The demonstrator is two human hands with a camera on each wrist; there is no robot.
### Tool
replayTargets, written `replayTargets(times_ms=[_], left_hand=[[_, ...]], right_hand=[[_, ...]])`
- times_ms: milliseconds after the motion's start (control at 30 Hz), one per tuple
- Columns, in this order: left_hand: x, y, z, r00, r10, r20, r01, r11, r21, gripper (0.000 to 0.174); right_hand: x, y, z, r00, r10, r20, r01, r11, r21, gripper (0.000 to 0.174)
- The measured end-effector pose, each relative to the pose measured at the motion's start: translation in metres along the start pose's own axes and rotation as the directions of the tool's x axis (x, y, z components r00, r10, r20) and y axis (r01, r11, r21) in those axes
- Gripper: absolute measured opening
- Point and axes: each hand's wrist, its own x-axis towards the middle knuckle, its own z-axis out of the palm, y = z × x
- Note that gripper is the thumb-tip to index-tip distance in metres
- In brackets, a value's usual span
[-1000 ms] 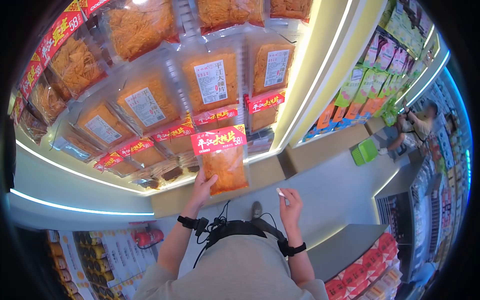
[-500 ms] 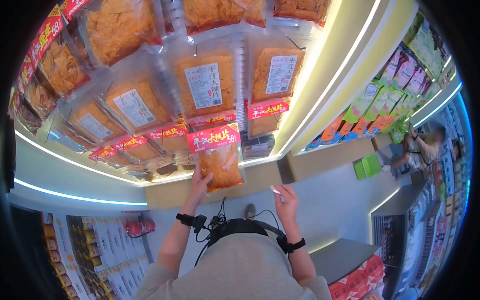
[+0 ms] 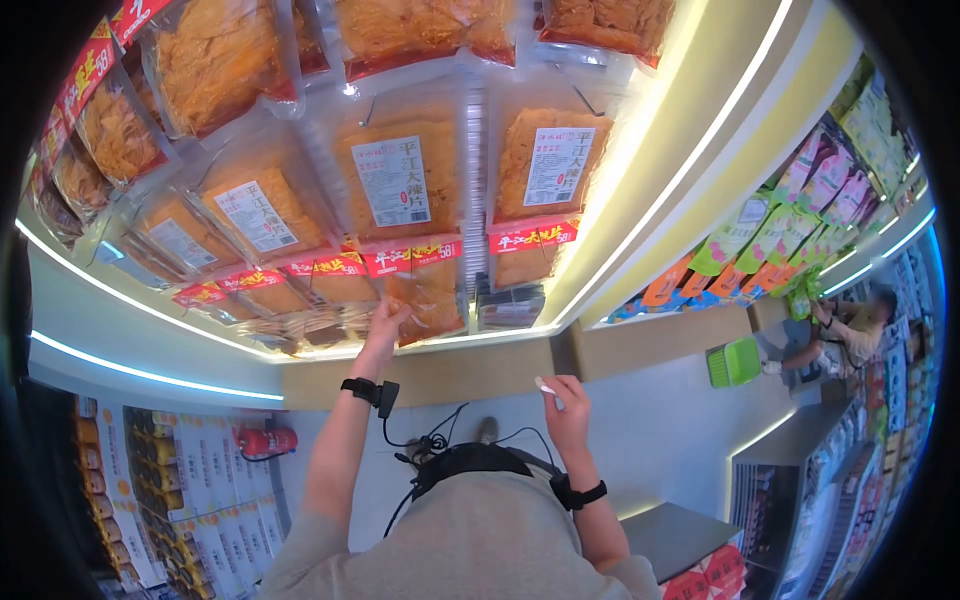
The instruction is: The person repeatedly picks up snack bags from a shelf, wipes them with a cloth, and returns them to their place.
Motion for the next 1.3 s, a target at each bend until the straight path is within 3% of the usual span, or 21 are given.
replayTargets(times_ms=[67, 100, 167, 200, 267, 367, 467, 500, 567, 600, 633, 733, 900, 1000, 1233, 1300], left_hand=[[0.008, -0.006, 0.003, 0.983, 0.182, -0.026, -0.182, 0.983, 0.005, 0.030], [0.009, -0.008, 0.007, 0.983, 0.184, -0.022, -0.183, 0.983, 0.008, 0.030], [0.005, -0.015, 0.013, 0.930, 0.345, -0.127, -0.346, 0.938, 0.017, 0.031], [0.009, -0.025, 0.006, 0.930, 0.346, -0.121, -0.346, 0.938, 0.023, 0.031], [0.019, -0.047, -0.019, 0.969, 0.128, -0.213, -0.018, 0.889, 0.457, 0.045], [0.004, -0.053, -0.019, 0.936, 0.149, -0.320, 0.038, 0.859, 0.510, 0.052], [0.005, -0.074, -0.024, 0.943, 0.227, -0.244, -0.038, 0.801, 0.597, 0.050], [0.001, -0.071, -0.020, 0.943, 0.223, -0.248, -0.031, 0.798, 0.602, 0.050], [-0.018, -0.050, 0.000, 0.981, -0.104, -0.166, 0.159, 0.916, 0.367, 0.052], [-0.029, -0.032, 0.006, 0.985, -0.171, -0.020, 0.164, 0.901, 0.401, 0.058], [-0.033, -0.027, 0.011, 0.984, -0.174, -0.032, 0.172, 0.900, 0.401, 0.058], [-0.045, -0.030, 0.018, 0.964, -0.239, 0.114, 0.177, 0.902, 0.394, 0.054], [-0.055, -0.045, -0.009, 0.960, -0.270, 0.069, 0.235, 0.918, 0.319, 0.050], [-0.067, -0.052, -0.033, 0.935, -0.350, -0.059, 0.353, 0.898, 0.264, 0.042], [-0.085, -0.089, -0.077, 0.866, -0.445, -0.229, 0.486, 0.856, 0.177, 0.039], [-0.077, -0.097, -0.072, 0.932, -0.250, -0.262, 0.309, 0.926, 0.217, 0.042]], right_hand=[[0.002, 0.005, -0.004, 1.000, -0.006, -0.005, 0.006, 1.000, 0.002, 0.022], [0.003, 0.007, -0.006, 1.000, -0.012, -0.011, 0.012, 1.000, 0.005, 0.022], [0.003, 0.011, -0.008, 1.000, -0.002, -0.025, 0.002, 1.000, 0.010, 0.022], [0.003, 0.013, -0.009, 0.999, 0.007, -0.033, -0.007, 1.000, 0.013, 0.022], [0.004, 0.018, -0.009, 0.999, 0.015, -0.044, -0.015, 1.000, 0.014, 0.022], [0.004, 0.020, -0.010, 0.998, 0.034, -0.043, -0.033, 0.999, 0.018, 0.022], [0.005, 0.025, -0.010, 0.999, 0.038, -0.032, -0.038, 0.999, 0.024, 0.021], [0.005, 0.027, -0.009, 0.999, 0.032, -0.025, -0.032, 0.999, 0.024, 0.021], [0.004, 0.032, -0.007, 0.998, 0.058, -0.013, -0.058, 0.998, 0.039, 0.021], [0.003, 0.034, -0.006, 0.997, 0.075, -0.006, -0.075, 0.996, 0.046, 0.020], [0.004, 0.035, -0.006, 0.997, 0.077, 0.003, -0.077, 0.996, 0.054, 0.020], [0.007, 0.040, -0.004, 0.994, 0.101, 0.030, -0.103, 0.992, 0.068, 0.020], [0.007, 0.052, 0.003, 0.992, 0.117, 0.056, -0.121, 0.990, 0.070, 0.020], [0.005, 0.058, 0.010, 0.985, 0.153, 0.083, -0.161, 0.982, 0.102, 0.019], [-0.001, 0.094, 0.027, 0.945, 0.262, 0.198, -0.282, 0.956, 0.081, 0.018], [0.001, 0.095, 0.027, 0.942, 0.246, 0.226, -0.271, 0.959, 0.087, 0.017]])
